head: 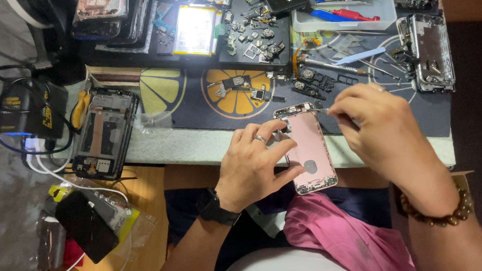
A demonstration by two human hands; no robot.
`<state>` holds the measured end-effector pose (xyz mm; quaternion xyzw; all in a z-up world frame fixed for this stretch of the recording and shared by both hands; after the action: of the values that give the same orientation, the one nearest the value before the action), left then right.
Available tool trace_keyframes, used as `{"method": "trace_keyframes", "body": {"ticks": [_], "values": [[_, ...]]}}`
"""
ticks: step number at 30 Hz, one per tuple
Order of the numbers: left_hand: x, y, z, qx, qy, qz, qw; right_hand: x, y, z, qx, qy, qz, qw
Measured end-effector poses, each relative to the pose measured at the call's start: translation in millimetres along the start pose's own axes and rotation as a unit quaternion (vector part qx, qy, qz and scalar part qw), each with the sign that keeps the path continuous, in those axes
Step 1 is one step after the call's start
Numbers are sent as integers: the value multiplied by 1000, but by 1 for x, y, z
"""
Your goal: The person uses a small screwdriver to remove screws from the back of a pink smartphone and then uses tweezers to lift and remove a small internal component. The removed parts are placed on the workbench among other disassembled phone parts.
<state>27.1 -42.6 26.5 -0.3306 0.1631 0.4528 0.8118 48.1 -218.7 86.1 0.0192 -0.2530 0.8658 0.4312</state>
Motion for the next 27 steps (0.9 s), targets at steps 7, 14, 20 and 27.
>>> {"method": "trace_keyframes", "body": {"ticks": [7, 14, 20, 27], "values": [[1, 0, 0, -2, 3, 1, 1000, -5, -41, -15, 114, 58, 47, 991], [0, 0, 1, 0, 10, 8, 1000, -14, -54, -26, 204, 92, 24, 974], [0, -1, -2, -8, 6, -4, 1000, -16, -53, -20, 178, 59, 63, 980], [6, -38, -22, -67, -78, -26, 994, -16, -49, -17, 176, 38, 23, 983]]}}
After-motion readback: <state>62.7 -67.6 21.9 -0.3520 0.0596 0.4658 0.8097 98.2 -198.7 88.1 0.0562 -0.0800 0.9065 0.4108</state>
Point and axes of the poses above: each hand's wrist, its own y-axis away from the middle knuckle, its own z-axis out of the back of the hand, x = y × z, the point moved 7 cm from there along -y, towards the middle knuckle, and after that the axes turned 13 degrees about z, right-handed, at the moved point
